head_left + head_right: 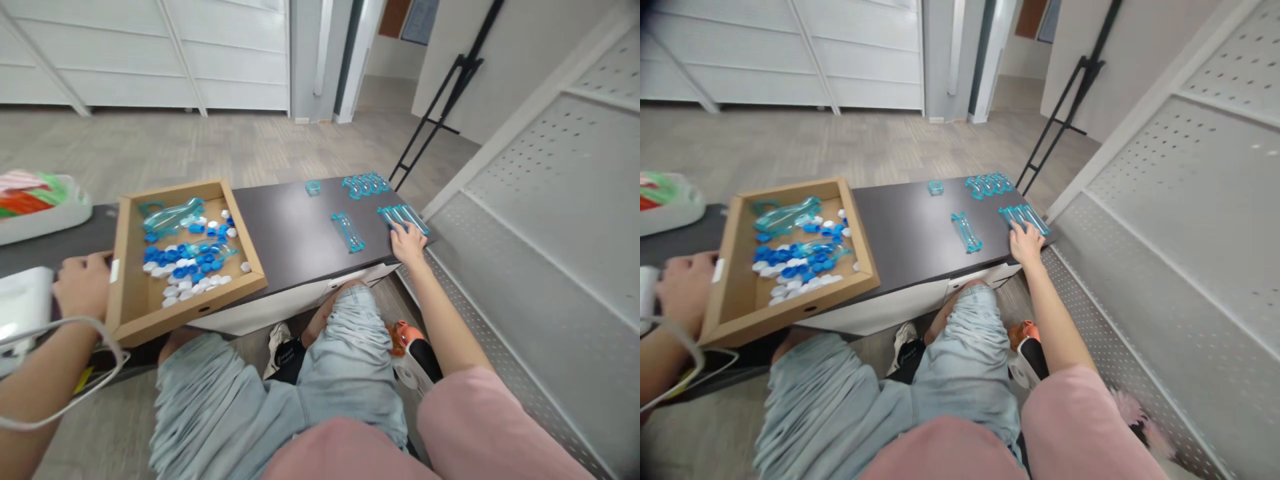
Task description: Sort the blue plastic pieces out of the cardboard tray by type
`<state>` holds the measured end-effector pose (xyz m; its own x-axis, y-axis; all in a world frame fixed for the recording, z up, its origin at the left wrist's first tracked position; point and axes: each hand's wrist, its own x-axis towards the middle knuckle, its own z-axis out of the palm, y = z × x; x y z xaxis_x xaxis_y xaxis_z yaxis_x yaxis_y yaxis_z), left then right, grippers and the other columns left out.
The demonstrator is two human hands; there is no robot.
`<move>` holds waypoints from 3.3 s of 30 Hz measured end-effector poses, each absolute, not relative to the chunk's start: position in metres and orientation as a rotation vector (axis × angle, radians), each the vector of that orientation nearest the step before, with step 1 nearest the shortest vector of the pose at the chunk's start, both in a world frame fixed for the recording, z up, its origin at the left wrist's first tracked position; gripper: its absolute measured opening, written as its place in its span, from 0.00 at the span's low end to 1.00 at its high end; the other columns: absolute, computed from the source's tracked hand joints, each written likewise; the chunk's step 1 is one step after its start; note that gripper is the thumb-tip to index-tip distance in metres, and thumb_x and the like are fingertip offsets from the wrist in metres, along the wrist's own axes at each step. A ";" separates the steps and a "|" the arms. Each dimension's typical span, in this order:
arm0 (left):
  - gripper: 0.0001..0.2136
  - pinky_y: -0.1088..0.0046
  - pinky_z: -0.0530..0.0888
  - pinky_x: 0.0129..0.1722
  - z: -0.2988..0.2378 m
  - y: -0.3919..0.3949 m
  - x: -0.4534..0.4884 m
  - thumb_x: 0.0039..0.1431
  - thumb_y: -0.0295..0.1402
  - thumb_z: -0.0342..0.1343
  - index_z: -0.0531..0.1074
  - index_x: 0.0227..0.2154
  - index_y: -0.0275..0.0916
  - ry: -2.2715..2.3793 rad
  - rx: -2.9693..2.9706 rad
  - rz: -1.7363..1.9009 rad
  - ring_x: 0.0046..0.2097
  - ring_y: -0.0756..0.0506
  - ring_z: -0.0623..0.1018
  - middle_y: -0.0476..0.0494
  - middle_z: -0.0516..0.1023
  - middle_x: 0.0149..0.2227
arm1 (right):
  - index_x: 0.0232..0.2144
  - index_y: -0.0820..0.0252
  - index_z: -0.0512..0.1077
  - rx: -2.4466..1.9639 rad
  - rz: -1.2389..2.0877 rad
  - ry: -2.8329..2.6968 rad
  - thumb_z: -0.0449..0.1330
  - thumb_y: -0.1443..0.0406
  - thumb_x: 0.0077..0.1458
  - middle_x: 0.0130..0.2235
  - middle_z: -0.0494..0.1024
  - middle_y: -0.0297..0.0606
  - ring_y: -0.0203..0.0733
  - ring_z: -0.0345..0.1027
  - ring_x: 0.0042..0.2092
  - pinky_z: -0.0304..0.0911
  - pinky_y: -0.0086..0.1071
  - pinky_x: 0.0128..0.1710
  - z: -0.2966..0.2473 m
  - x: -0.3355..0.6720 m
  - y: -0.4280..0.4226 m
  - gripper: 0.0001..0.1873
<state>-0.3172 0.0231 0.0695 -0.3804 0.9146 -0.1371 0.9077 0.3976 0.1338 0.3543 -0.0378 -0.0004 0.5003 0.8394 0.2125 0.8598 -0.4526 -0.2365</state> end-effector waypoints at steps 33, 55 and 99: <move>0.28 0.44 0.66 0.73 0.045 0.023 -0.340 0.81 0.33 0.41 0.69 0.76 0.26 2.477 1.754 0.338 0.73 0.21 0.69 0.16 0.67 0.73 | 0.69 0.66 0.74 -1.425 0.197 -2.858 0.72 0.62 0.65 0.68 0.78 0.62 0.68 0.77 0.67 0.72 0.52 0.64 0.081 -0.070 0.075 0.33; 0.34 0.37 0.64 0.76 0.050 0.023 -0.342 0.80 0.35 0.34 0.66 0.78 0.24 2.459 1.712 0.248 0.74 0.16 0.67 0.15 0.63 0.73 | 0.44 0.52 0.83 -1.077 0.114 -2.203 0.65 0.66 0.69 0.47 0.74 0.41 0.49 0.70 0.48 0.69 0.43 0.54 0.081 0.133 0.079 0.07; 0.58 0.37 0.64 0.74 0.052 0.022 -0.340 0.65 0.58 0.07 0.63 0.78 0.26 2.473 1.728 0.082 0.74 0.14 0.65 0.05 0.62 0.72 | 0.67 0.51 0.85 -2.248 -0.159 -2.082 0.57 0.51 0.80 0.79 0.71 0.53 0.71 0.58 0.77 0.56 0.65 0.75 0.043 0.302 0.148 0.26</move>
<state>-0.3399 0.0224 0.0522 -0.3391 0.9381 -0.0705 0.9314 0.3453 0.1150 0.3017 0.1479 0.0434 0.0747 0.9892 0.1260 0.9969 -0.0774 0.0166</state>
